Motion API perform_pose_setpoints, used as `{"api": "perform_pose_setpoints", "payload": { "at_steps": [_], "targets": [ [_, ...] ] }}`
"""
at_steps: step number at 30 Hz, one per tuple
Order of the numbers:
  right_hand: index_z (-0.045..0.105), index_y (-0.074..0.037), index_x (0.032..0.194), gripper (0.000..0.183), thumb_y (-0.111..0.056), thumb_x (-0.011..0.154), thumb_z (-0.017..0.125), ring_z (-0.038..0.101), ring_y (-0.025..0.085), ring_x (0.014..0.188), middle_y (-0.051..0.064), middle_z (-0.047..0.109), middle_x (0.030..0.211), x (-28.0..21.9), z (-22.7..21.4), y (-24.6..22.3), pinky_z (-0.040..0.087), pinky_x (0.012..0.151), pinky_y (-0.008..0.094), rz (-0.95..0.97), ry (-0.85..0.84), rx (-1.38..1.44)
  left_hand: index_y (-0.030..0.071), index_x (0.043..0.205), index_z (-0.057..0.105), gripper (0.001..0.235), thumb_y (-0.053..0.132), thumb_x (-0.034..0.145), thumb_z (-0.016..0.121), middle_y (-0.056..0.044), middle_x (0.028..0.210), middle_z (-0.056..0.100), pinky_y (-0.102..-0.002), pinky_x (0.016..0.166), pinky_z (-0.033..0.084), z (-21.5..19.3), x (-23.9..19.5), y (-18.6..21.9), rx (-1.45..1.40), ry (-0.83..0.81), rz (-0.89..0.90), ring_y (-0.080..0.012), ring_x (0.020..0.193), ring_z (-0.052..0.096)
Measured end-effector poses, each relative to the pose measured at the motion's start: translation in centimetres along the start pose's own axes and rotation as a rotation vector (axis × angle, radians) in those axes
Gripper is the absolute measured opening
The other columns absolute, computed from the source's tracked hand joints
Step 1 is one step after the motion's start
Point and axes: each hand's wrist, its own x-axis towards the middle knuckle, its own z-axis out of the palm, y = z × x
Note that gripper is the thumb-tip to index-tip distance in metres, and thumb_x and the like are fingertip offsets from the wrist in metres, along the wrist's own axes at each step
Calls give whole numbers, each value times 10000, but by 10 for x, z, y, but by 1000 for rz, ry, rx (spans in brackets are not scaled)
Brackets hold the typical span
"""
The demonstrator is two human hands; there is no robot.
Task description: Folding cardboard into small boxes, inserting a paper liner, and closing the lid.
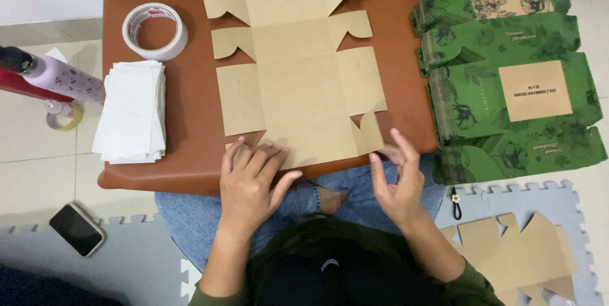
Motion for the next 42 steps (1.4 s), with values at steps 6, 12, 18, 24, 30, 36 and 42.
{"api": "perform_pose_setpoints", "payload": {
  "at_steps": [6,12,18,24,30,36,42],
  "targets": [
    [677,23,1245,378,128,886,623,719,316,1077,136,748,1149,25,7,-36,547,997,483,-258,-200,-315,17,1310,636,592,485,948,615,-172,1004,681,-514,1089,442,19,28,19,-135,-35,-118,-341,958,662],
    [644,-17,1264,320,8,956,559,612,330,1250,160,672,1261,55,4,-48,451,1104,460,-236,-479,-437,45,1341,630,785,631,828,728,-120,935,617,-443,1043,487,44,41,34,223,15,-123,-277,854,603],
    [684,-167,1128,277,-365,939,723,615,271,1035,30,569,1083,37,13,-18,494,913,426,-77,-304,-685,40,1394,560,817,487,766,830,-190,1259,523,-517,1030,366,40,60,17,-157,-144,-148,-363,1067,494],
    [659,-62,1328,523,-364,915,766,541,340,1019,129,550,1112,36,15,-25,394,807,423,7,-241,-637,23,1435,506,822,450,803,812,-194,1238,559,-550,1101,287,39,61,15,-196,-213,-153,-352,1066,507],
    [609,-104,1391,424,-137,969,638,573,275,1278,81,626,1386,47,22,-30,372,972,412,-81,-336,-443,19,1561,341,987,447,811,821,-239,1313,527,-551,1094,295,37,61,15,-196,-172,-138,-372,1072,514],
    [665,-90,1320,410,-45,916,610,590,250,1258,75,666,1352,76,26,-25,413,943,405,-161,-431,-588,18,1486,468,863,506,836,760,-241,1441,444,-570,1115,240,47,57,11,-162,-232,-128,-396,1238,427],
    [740,-182,1184,345,-65,879,632,643,202,1078,3,720,1113,128,47,7,420,826,361,-268,-482,-704,22,1430,524,813,556,848,716,-150,1412,514,-525,1173,206,46,56,12,-107,-258,-127,-339,1349,399]
  ]
}}
